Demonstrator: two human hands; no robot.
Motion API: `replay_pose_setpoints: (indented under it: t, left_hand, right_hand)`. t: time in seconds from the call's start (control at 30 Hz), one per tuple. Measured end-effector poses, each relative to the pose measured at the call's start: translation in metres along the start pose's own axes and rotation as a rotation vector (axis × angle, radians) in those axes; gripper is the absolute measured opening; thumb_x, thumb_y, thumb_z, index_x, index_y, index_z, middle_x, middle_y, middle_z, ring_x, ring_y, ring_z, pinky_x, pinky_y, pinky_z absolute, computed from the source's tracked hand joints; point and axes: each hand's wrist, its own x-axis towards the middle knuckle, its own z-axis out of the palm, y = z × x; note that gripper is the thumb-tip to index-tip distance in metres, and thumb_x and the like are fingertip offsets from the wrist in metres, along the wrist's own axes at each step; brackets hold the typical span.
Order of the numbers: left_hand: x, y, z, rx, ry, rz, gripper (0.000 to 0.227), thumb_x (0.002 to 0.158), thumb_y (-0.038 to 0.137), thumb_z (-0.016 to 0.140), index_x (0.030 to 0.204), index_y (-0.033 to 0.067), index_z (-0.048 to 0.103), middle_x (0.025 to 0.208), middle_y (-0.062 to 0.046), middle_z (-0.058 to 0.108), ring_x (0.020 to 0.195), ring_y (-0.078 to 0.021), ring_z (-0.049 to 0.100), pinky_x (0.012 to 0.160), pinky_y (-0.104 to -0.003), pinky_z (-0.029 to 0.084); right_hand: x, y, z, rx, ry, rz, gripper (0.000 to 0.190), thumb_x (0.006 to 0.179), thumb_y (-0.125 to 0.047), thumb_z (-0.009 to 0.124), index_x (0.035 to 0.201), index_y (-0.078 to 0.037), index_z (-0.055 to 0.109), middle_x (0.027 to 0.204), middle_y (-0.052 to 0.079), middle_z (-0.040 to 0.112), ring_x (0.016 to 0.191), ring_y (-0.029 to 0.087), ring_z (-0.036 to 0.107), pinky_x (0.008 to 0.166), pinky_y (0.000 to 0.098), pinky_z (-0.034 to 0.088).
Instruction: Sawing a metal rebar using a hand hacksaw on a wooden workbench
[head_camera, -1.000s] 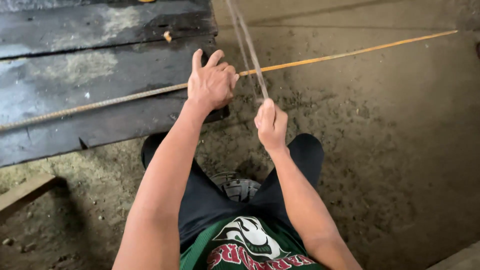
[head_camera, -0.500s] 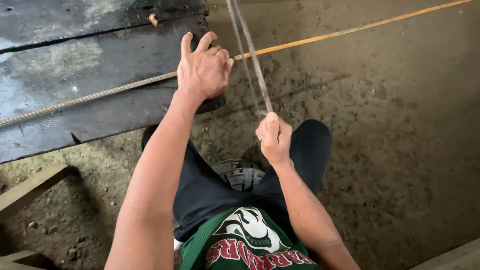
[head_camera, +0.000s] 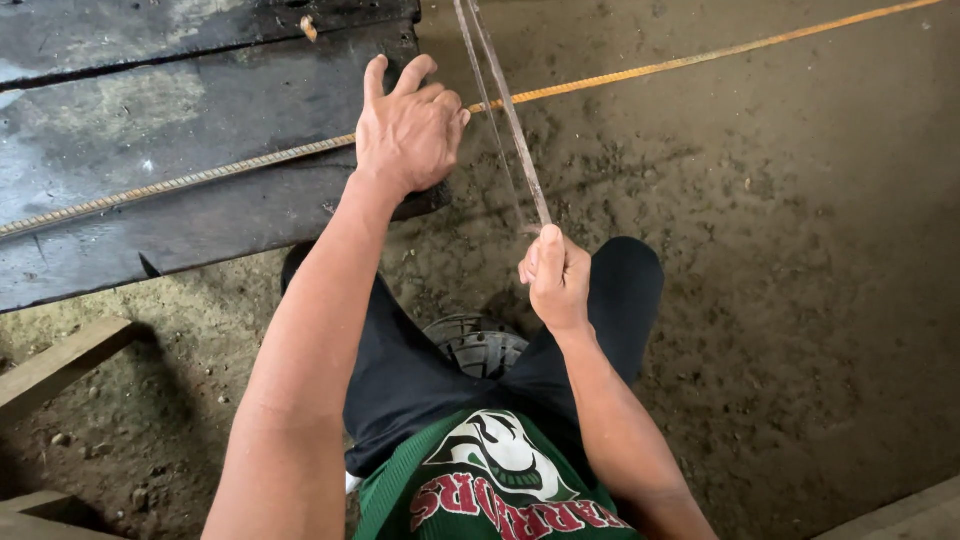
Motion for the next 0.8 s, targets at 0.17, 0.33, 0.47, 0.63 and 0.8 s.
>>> replay_pose_setpoints:
  t: [0.17, 0.33, 0.47, 0.63, 0.8]
  left_hand:
    - [0.0, -0.002, 0.005, 0.005, 0.028, 0.015, 0.042, 0.113, 0.038, 0.045, 0.099, 0.0155, 0.077, 0.099, 0.005, 0.075, 0.137, -0.0258, 0.049, 0.111, -0.065, 0.022]
    - [-0.001, -0.001, 0.004, 0.021, 0.056, 0.017, 0.042, 0.112, 0.038, 0.046, 0.096, 0.0146, 0.077, 0.095, 0.004, 0.075, 0.135, -0.0246, 0.049, 0.111, -0.063, 0.023]
    - [-0.001, 0.0, 0.003, 0.009, 0.024, 0.003, 0.042, 0.113, 0.038, 0.045, 0.098, 0.0148, 0.077, 0.096, 0.004, 0.075, 0.136, -0.0249, 0.048, 0.112, -0.064, 0.022]
    - [-0.004, -0.003, 0.008, -0.009, 0.0, 0.002, 0.043, 0.116, 0.038, 0.042, 0.103, 0.0143, 0.075, 0.105, 0.002, 0.073, 0.14, -0.0268, 0.044, 0.114, -0.066, 0.019]
    - [-0.003, -0.001, 0.005, -0.021, 0.054, -0.004, 0.039, 0.114, 0.038, 0.047, 0.097, 0.0171, 0.076, 0.102, 0.002, 0.073, 0.14, -0.0256, 0.047, 0.113, -0.065, 0.02]
  right_hand:
    - [-0.004, -0.001, -0.003, -0.02, -0.033, 0.004, 0.053, 0.11, -0.04, 0.039, 0.067, -0.011, 0.044, 0.059, 0.003, 0.041, 0.051, 0.016, 0.042, 0.051, 0.0324, 0.039]
    - [-0.006, -0.002, -0.004, -0.043, -0.005, 0.042, 0.051, 0.11, -0.04, 0.039, 0.069, -0.01, 0.045, 0.06, 0.004, 0.041, 0.051, 0.017, 0.046, 0.052, 0.0331, 0.04]
    - [-0.017, -0.018, -0.007, -0.111, -0.092, -0.023, 0.048, 0.112, -0.039, 0.035, 0.076, -0.009, 0.049, 0.061, 0.0, 0.044, 0.062, 0.019, 0.057, 0.066, 0.0352, 0.05]
    - [-0.059, -0.027, -0.019, -0.129, -0.071, 0.034, 0.049, 0.112, -0.035, 0.032, 0.071, -0.011, 0.042, 0.061, 0.004, 0.039, 0.054, 0.016, 0.039, 0.055, 0.0341, 0.034]
    - [-0.059, -0.049, -0.019, -0.22, -0.039, 0.071, 0.049, 0.112, -0.036, 0.032, 0.072, -0.01, 0.041, 0.06, 0.006, 0.042, 0.052, 0.016, 0.042, 0.051, 0.0321, 0.035]
